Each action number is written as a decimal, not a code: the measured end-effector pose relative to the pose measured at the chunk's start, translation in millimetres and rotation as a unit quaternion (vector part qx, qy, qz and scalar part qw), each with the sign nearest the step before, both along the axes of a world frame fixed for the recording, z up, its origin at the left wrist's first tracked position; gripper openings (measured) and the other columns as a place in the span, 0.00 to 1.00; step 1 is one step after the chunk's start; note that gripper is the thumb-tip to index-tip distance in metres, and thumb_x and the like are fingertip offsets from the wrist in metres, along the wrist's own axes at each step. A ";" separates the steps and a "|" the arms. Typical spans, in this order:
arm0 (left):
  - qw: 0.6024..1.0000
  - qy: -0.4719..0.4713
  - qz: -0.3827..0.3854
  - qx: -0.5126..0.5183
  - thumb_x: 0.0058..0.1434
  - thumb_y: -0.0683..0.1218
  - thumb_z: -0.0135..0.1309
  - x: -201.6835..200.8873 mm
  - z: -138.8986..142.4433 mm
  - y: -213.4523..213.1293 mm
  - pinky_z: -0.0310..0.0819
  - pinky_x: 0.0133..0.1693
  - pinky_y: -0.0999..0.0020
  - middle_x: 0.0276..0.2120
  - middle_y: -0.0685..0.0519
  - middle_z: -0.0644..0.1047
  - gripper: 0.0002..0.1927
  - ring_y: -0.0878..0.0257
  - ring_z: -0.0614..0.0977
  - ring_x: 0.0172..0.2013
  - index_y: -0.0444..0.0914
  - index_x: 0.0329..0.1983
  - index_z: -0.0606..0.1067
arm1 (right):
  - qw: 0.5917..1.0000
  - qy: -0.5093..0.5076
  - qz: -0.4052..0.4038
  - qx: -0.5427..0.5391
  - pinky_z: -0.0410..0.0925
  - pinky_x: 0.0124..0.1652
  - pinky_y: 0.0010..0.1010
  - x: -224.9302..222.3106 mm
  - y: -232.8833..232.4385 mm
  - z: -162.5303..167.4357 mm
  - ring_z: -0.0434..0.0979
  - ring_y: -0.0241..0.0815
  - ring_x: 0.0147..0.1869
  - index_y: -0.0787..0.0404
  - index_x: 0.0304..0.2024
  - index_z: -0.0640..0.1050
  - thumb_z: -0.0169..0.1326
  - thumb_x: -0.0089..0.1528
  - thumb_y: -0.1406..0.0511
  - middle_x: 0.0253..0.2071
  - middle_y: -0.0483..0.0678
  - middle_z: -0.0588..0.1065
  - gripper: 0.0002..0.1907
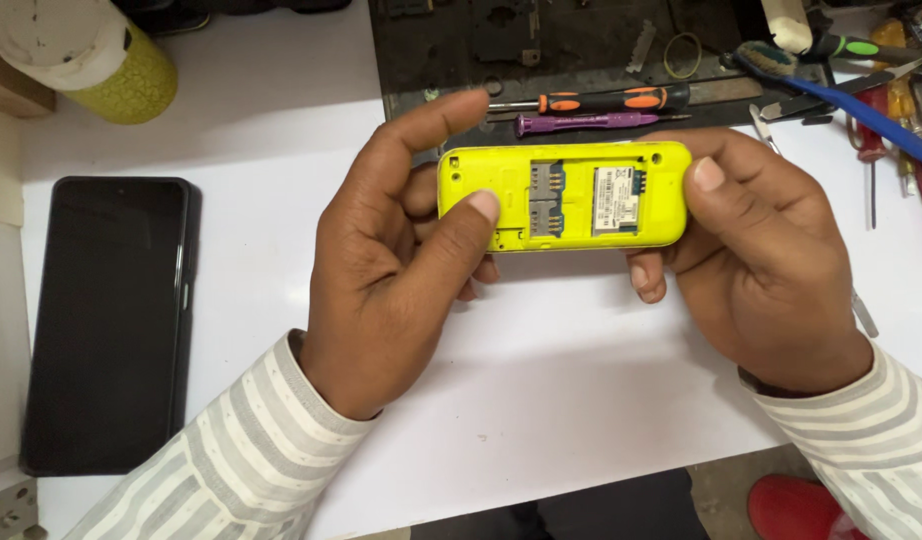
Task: The person inspects the exposed main board of a small feature phone, then fits the keypad and screen assembly into the yellow housing and presses the covers together. They align the back cover, then use a small screwdriver to tighten screws on the rear of the phone at the repair bench.
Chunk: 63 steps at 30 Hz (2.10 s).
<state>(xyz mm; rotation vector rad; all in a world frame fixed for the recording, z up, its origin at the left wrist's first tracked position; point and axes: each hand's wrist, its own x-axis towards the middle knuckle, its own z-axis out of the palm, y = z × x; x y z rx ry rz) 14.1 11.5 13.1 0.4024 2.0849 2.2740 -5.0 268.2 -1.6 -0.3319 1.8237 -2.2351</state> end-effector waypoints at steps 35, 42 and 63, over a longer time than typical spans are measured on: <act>0.999 0.028 -0.006 -0.033 0.67 0.37 0.54 0.7 -7.4 -2.5 0.72 0.39 0.75 0.46 0.51 0.80 0.24 0.73 0.76 0.39 0.33 0.65 0.64 | 1.000 -0.008 0.007 -0.012 0.71 0.37 0.34 -1.1 -2.1 -0.9 0.75 0.44 0.37 0.73 0.61 0.71 0.39 0.78 0.63 0.46 0.59 0.77 0.19; 0.997 -0.060 -0.029 0.038 0.59 0.35 0.42 0.0 -1.9 -4.9 0.75 0.37 0.74 0.48 0.48 0.79 0.31 0.70 0.76 0.36 0.33 0.68 0.63 | 1.000 0.004 0.000 -0.006 0.71 0.37 0.33 -3.3 -0.6 -0.8 0.75 0.44 0.36 0.73 0.61 0.71 0.38 0.78 0.63 0.46 0.59 0.78 0.19; 1.000 -0.013 -0.017 -0.010 0.66 0.37 0.52 -1.0 -7.9 -0.6 0.73 0.39 0.77 0.48 0.49 0.81 0.27 0.73 0.77 0.38 0.34 0.68 0.65 | 0.997 0.039 -0.041 0.060 0.72 0.38 0.30 -3.5 -10.2 0.7 0.75 0.40 0.36 0.72 0.60 0.72 0.40 0.77 0.63 0.45 0.55 0.78 0.18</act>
